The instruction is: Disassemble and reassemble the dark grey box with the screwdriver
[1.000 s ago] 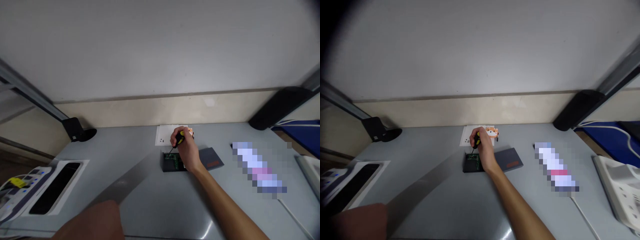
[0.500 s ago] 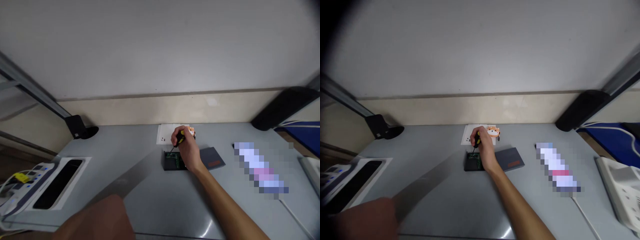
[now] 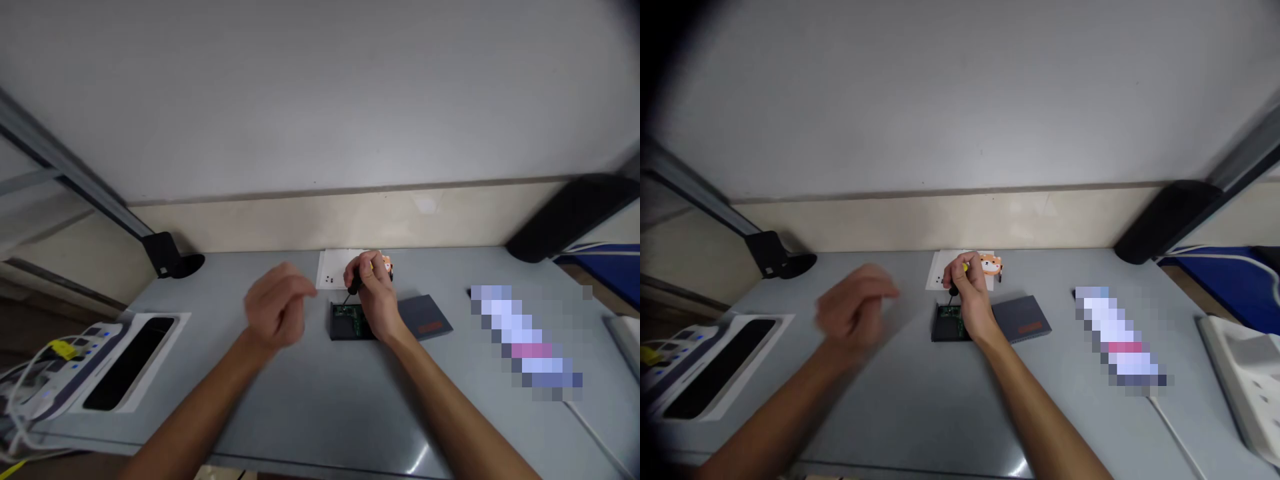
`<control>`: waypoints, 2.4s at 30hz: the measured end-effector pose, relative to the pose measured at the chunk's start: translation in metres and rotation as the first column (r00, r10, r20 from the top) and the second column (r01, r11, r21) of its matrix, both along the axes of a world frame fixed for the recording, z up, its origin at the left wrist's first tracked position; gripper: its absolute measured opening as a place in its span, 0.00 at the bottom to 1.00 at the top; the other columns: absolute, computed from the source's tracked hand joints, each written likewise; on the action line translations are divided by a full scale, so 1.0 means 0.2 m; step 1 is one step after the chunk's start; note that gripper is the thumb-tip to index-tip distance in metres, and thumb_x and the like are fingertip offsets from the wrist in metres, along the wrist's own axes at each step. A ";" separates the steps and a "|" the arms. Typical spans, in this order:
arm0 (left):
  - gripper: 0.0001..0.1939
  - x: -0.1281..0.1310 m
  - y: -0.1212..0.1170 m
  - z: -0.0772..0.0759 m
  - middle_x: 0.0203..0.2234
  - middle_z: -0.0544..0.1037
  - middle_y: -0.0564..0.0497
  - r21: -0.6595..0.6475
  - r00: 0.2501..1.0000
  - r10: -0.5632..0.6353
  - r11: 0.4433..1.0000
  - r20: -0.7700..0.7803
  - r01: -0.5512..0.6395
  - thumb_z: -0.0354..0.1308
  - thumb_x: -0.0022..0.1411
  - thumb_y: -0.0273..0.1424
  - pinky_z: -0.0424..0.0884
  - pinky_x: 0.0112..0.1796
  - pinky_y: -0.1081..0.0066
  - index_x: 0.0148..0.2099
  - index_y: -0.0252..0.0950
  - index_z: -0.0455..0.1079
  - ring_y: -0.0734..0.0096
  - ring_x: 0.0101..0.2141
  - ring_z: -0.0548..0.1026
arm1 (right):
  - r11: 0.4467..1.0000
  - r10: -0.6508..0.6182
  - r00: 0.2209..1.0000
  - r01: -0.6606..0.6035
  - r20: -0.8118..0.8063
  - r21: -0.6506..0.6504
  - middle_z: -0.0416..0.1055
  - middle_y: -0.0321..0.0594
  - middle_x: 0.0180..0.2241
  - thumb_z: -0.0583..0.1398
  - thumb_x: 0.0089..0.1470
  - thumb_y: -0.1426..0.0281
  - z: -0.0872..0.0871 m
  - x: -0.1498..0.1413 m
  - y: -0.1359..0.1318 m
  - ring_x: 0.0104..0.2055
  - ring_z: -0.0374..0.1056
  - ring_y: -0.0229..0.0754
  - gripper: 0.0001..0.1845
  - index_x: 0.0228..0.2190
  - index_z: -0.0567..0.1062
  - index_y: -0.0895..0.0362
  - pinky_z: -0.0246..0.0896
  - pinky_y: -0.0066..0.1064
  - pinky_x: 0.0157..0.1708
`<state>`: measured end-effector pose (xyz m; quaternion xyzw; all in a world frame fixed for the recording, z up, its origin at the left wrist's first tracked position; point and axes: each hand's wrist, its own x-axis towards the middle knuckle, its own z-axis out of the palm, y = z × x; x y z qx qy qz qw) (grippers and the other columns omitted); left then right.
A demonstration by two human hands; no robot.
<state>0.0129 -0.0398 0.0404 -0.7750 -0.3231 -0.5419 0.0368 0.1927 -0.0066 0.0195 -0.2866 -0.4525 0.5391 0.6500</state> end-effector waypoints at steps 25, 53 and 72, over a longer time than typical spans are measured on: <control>0.12 0.05 0.16 -0.35 0.35 0.79 0.50 -0.658 0.959 -0.251 0.745 -0.131 0.105 0.48 0.69 0.24 0.75 0.44 0.66 0.41 0.39 0.72 0.67 0.37 0.77 | 0.997 0.036 0.994 -0.043 -0.101 -0.071 0.62 0.32 0.24 0.66 0.57 0.47 0.01 0.00 0.01 0.29 0.57 0.40 0.23 0.28 0.68 0.51 0.55 0.33 0.32; 0.13 0.04 0.16 -0.37 0.35 0.80 0.51 -0.558 0.926 -0.287 0.823 -0.245 0.107 0.46 0.70 0.22 0.74 0.41 0.70 0.42 0.39 0.71 0.69 0.36 0.77 | 0.989 0.081 0.981 -0.101 -0.178 -0.108 0.63 0.31 0.24 0.71 0.50 0.47 0.01 0.03 0.04 0.28 0.57 0.38 0.25 0.27 0.70 0.52 0.55 0.32 0.32; 0.12 0.04 0.16 -0.38 0.34 0.80 0.51 -0.594 0.943 -0.280 0.795 -0.180 0.123 0.47 0.68 0.24 0.74 0.41 0.70 0.40 0.39 0.71 0.69 0.35 0.78 | 0.990 0.116 0.983 -0.127 -0.140 -0.066 0.64 0.32 0.24 0.67 0.53 0.45 0.02 -0.01 0.02 0.28 0.58 0.39 0.24 0.31 0.71 0.51 0.54 0.33 0.32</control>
